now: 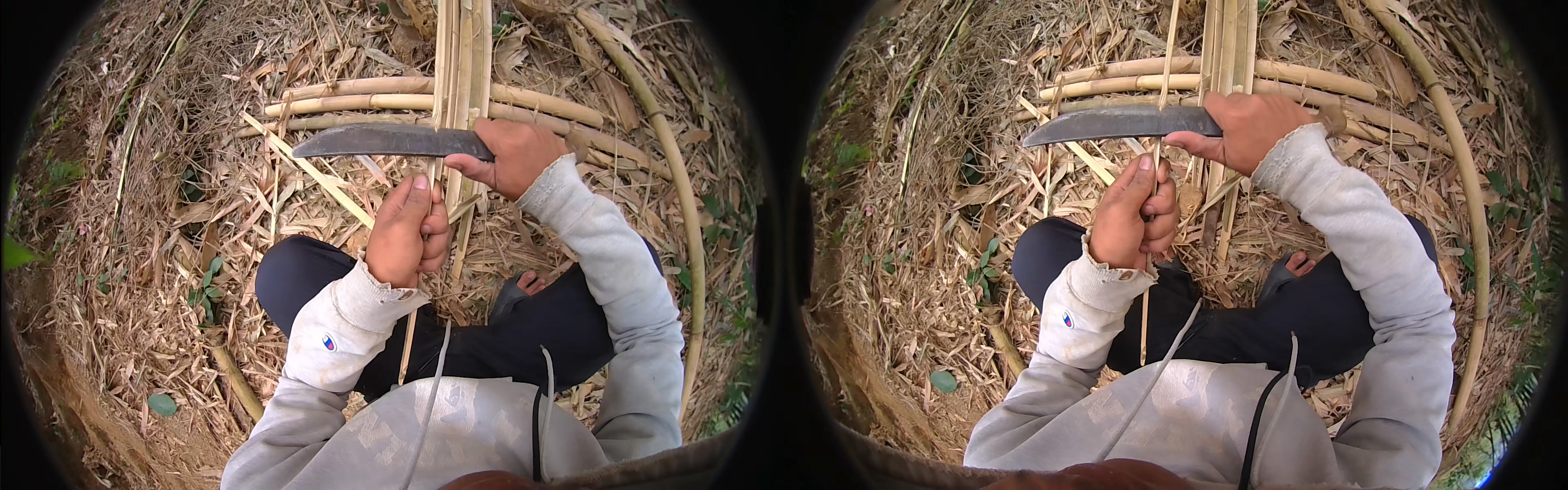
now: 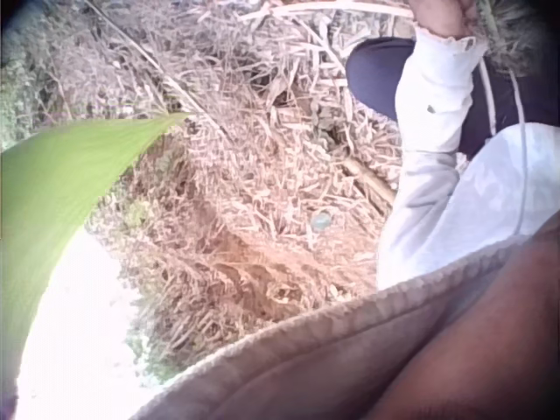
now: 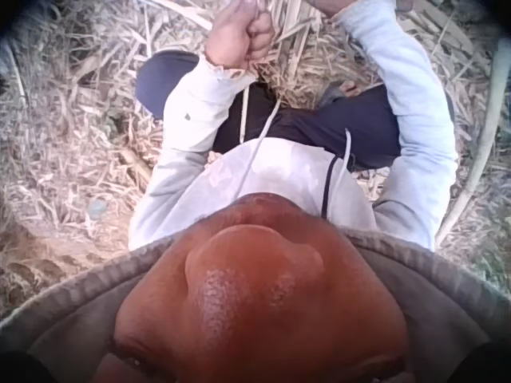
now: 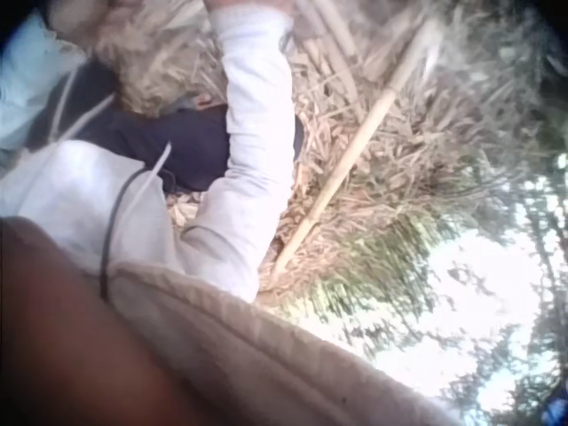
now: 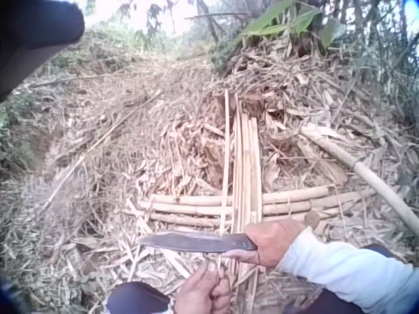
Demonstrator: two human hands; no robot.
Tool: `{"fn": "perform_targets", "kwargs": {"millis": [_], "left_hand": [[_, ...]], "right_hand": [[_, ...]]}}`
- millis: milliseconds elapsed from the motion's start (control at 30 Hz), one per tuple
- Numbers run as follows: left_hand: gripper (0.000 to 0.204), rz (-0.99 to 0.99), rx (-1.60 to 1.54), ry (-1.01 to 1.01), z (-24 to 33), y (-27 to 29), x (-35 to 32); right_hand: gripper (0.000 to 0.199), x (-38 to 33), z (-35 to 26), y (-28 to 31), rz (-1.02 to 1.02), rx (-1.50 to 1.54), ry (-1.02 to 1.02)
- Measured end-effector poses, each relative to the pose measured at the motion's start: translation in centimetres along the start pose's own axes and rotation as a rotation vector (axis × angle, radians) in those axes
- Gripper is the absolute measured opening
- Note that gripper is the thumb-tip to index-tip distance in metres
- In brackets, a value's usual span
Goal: The person shaves thin strips from a bamboo stalk using a large blade.
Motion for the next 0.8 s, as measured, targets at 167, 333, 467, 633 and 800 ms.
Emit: {"fn": "perform_targets", "kwargs": {"millis": [167, 333, 467, 633, 800], "left_hand": [[0.02, -0.032, -0.038, 0.056, 0.1, 1.4, 0.2], [0.019, -0.066, -0.096, 0.019, 0.4, 1.0, 0.1], [0.022, -0.112, -0.153, 0.093, 0.4, 1.8, -0.5], [0.023, -0.2, -0.19, 0.096, 0.8, 1.1, -0.9], [0.023, -0.183, -0.089, 0.133, 0.6, 1.8, -1.1]], "right_hand": [[0.058, -0.1, -1.4, 0.2, 0.021, -0.028, 0.117], [0.068, -0.1, -1.5, -0.8, 0.017, -0.029, 0.05], [0.073, 1.2, 0.8, -0.1, 0.004, -0.108, -0.062], [0.071, 1.3, 2.7, -0.3, -0.028, -0.005, -0.163], [0.073, 1.8, 3.5, 0.1, -0.016, -0.06, -0.186]]}}
Point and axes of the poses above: each hand's wrist, its own x-axis towards the middle knuckle, its own y-axis out of the back of the hand, z = x × y, the point moved 5 cm from there along x, towards the middle knuckle, and after that the axes turned 6 degrees about -x, right-handed, at the moved point
